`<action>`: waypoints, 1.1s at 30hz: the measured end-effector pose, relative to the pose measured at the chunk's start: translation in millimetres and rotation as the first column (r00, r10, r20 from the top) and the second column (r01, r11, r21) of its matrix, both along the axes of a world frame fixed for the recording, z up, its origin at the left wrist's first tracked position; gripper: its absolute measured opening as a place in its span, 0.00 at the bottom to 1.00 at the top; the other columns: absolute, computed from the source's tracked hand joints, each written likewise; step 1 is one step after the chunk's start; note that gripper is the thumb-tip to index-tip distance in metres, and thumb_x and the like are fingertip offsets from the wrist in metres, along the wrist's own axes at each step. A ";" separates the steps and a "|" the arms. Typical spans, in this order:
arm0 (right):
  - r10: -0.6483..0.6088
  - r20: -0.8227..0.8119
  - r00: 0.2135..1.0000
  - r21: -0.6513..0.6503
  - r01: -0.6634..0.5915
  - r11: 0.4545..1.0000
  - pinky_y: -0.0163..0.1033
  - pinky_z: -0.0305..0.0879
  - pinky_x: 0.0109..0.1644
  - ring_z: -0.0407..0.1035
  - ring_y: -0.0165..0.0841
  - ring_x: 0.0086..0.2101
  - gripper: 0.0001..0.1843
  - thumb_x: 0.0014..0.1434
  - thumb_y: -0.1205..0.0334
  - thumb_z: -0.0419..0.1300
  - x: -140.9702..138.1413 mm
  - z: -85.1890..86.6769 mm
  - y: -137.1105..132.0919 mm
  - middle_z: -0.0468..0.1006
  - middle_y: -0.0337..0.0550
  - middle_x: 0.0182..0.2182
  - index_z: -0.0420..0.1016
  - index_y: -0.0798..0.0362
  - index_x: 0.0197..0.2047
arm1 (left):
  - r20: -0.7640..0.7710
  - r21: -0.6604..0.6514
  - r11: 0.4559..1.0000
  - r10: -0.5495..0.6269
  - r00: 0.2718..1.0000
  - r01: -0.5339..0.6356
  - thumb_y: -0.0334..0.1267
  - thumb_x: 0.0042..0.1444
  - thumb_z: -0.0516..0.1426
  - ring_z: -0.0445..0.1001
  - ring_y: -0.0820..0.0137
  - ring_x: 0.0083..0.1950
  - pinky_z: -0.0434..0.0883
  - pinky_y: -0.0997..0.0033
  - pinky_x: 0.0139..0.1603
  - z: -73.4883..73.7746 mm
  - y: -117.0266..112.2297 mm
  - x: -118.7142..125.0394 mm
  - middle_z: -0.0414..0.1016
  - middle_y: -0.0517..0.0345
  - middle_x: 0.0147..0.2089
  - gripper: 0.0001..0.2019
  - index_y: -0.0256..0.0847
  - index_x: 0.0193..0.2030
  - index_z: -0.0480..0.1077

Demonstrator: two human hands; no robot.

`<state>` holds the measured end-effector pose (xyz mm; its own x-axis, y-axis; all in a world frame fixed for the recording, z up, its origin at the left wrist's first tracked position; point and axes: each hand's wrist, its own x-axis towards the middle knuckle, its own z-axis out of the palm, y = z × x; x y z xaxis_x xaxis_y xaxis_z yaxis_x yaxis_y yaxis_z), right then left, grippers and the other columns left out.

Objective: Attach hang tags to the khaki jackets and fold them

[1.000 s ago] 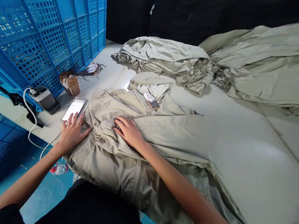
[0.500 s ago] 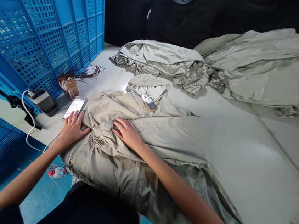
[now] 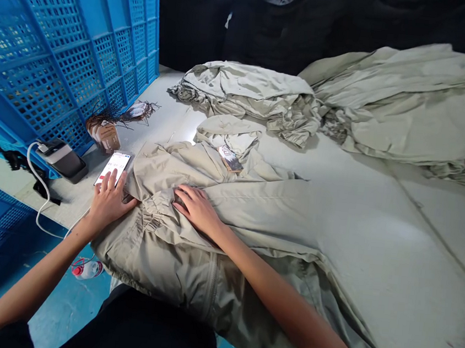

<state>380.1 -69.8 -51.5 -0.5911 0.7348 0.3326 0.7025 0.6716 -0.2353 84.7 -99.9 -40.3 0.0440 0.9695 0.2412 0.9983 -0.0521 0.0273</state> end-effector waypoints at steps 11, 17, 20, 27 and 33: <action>-0.003 0.010 1.000 0.001 0.003 1.000 0.52 0.62 0.62 0.65 0.44 0.58 0.22 0.70 0.50 0.49 -0.5 1.3 0.2 0.69 0.51 0.60 0.69 0.50 0.61 | 0.002 -0.033 0.999 -0.044 0.999 0.044 0.59 0.58 0.54 0.49 0.44 0.74 0.57 0.41 0.66 -3.7 2.1 0.3 0.47 0.36 0.75 0.44 0.38 0.75 0.46; -0.005 0.004 1.000 0.009 0.005 1.000 0.52 0.62 0.62 0.66 0.43 0.57 0.22 0.70 0.51 0.50 -0.7 0.8 0.7 0.70 0.51 0.60 0.69 0.48 0.61 | -0.002 -0.038 0.998 -0.059 0.998 0.059 0.58 0.56 0.56 0.50 0.44 0.74 0.57 0.43 0.66 -7.9 10.3 -4.0 0.48 0.36 0.75 0.46 0.38 0.75 0.45; -0.006 0.007 1.000 0.011 0.006 1.000 0.52 0.63 0.62 0.66 0.43 0.57 0.22 0.69 0.50 0.50 -0.7 1.2 0.7 0.70 0.50 0.59 0.69 0.48 0.61 | 0.001 -0.023 0.998 -0.064 0.998 0.064 0.58 0.55 0.57 0.49 0.44 0.74 0.56 0.44 0.67 -10.8 12.5 -5.6 0.48 0.36 0.75 0.47 0.38 0.75 0.45; -0.009 0.005 1.000 0.007 0.009 1.000 0.52 0.62 0.62 0.66 0.44 0.57 0.22 0.70 0.50 0.50 -0.5 1.2 0.3 0.70 0.50 0.60 0.69 0.48 0.61 | -0.002 -0.005 0.996 -0.086 0.996 0.086 0.59 0.55 0.56 0.49 0.45 0.74 0.55 0.46 0.68 -13.5 15.9 -9.0 0.47 0.37 0.75 0.47 0.37 0.75 0.44; -0.011 0.014 1.000 0.009 0.011 1.000 0.52 0.62 0.62 0.66 0.44 0.57 0.22 0.70 0.50 0.49 -0.3 0.8 0.5 0.69 0.50 0.60 0.70 0.49 0.60 | -0.007 -0.013 0.995 -0.094 0.996 0.094 0.59 0.55 0.57 0.48 0.45 0.74 0.55 0.46 0.68 -12.6 23.0 -10.6 0.47 0.37 0.75 0.48 0.37 0.75 0.44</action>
<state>379.8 -69.3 -50.7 -0.5875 0.7387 0.3304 0.7134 0.6655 -0.2193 74.1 -76.9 -52.9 0.1373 0.9638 0.2287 0.9891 -0.1458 0.0206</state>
